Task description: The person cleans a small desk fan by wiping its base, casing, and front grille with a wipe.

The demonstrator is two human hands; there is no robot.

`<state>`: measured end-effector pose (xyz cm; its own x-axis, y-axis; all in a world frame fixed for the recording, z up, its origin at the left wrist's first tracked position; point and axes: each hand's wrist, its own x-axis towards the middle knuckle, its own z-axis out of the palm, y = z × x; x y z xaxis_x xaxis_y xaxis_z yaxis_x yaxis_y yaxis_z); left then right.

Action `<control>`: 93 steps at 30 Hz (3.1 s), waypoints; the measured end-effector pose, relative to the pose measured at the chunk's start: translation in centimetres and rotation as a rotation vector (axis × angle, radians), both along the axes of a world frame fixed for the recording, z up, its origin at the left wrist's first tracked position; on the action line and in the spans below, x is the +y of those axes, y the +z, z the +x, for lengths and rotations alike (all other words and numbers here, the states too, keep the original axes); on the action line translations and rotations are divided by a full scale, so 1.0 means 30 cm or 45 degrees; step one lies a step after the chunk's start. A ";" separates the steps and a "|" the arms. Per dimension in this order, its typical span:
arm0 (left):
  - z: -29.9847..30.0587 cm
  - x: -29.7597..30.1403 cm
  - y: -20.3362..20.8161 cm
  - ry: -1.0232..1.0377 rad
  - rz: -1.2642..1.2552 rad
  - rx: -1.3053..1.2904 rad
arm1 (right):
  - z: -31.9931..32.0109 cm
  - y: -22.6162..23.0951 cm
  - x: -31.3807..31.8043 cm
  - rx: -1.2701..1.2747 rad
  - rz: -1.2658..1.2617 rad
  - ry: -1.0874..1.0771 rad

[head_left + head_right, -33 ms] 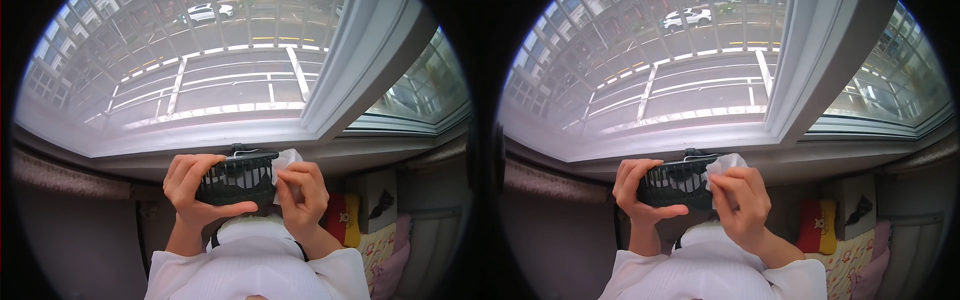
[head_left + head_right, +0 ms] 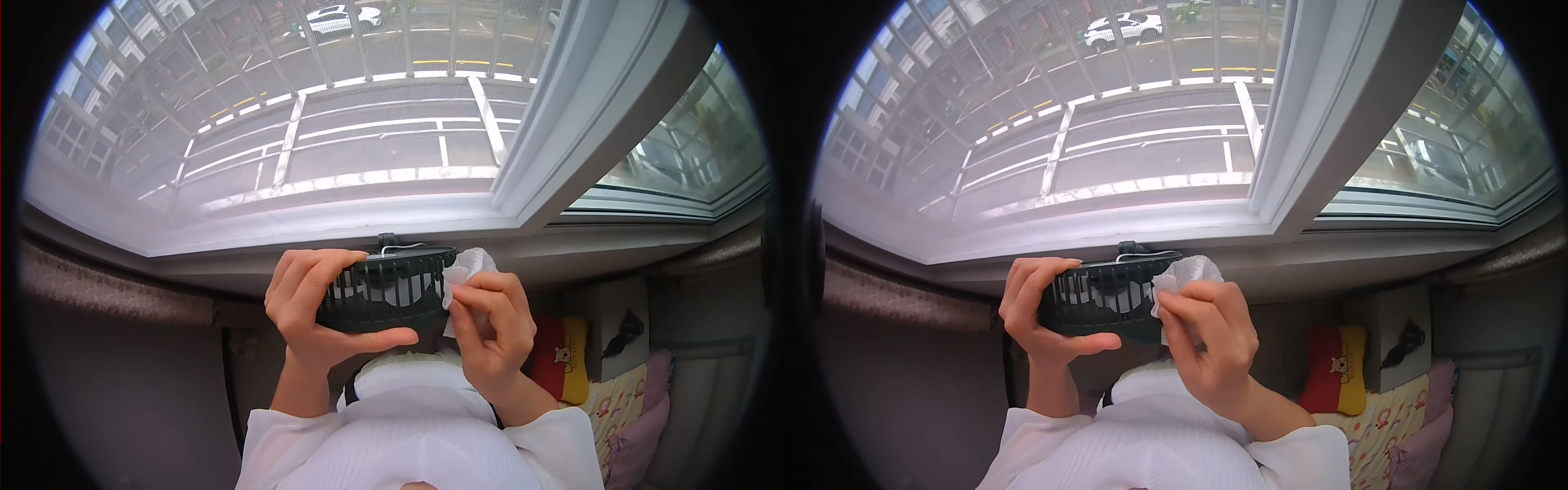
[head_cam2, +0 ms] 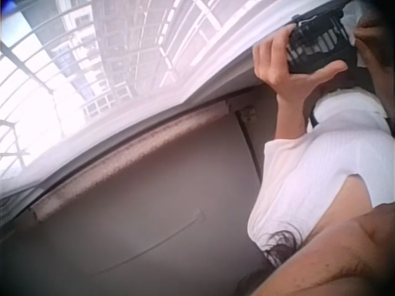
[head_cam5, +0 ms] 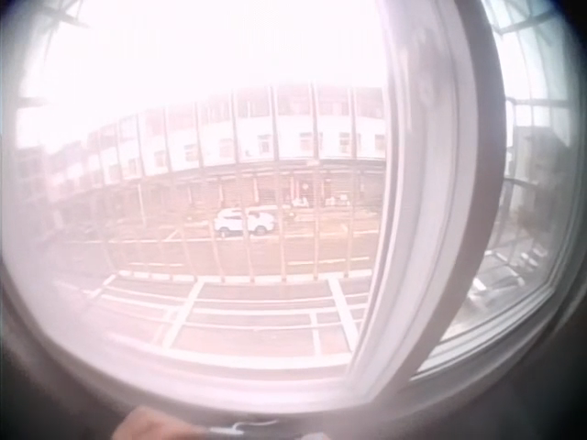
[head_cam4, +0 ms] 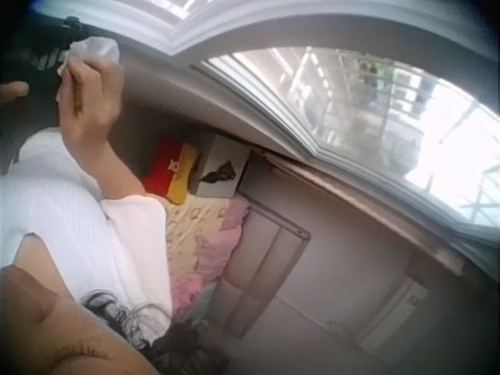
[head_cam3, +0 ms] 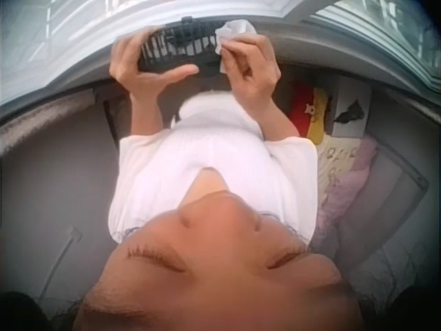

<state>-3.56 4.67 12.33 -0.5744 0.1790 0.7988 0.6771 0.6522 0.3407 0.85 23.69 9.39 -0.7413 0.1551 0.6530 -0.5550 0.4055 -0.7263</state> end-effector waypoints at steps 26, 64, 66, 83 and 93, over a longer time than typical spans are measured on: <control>0.019 0.009 -0.008 0.012 -0.074 -0.020 | -0.096 0.047 0.039 0.145 0.196 -0.008; 0.019 0.026 -0.002 0.044 -0.040 -0.036 | -0.068 0.053 0.029 0.057 0.044 0.012; 0.020 0.020 -0.003 0.050 -0.040 -0.036 | -0.064 0.061 0.022 0.072 0.092 0.011; 0.023 0.021 -0.007 0.029 -0.051 0.014 | -0.071 0.095 0.054 -0.078 0.099 0.093; 0.022 0.021 -0.008 0.002 -0.082 0.043 | -0.073 0.076 0.030 0.056 0.181 -0.018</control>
<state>-2.91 5.32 12.08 -0.5477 0.2300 0.8044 0.6867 0.6729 0.2752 -1.35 24.60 11.67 -0.7098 0.0687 0.7010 -0.5787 0.5107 -0.6359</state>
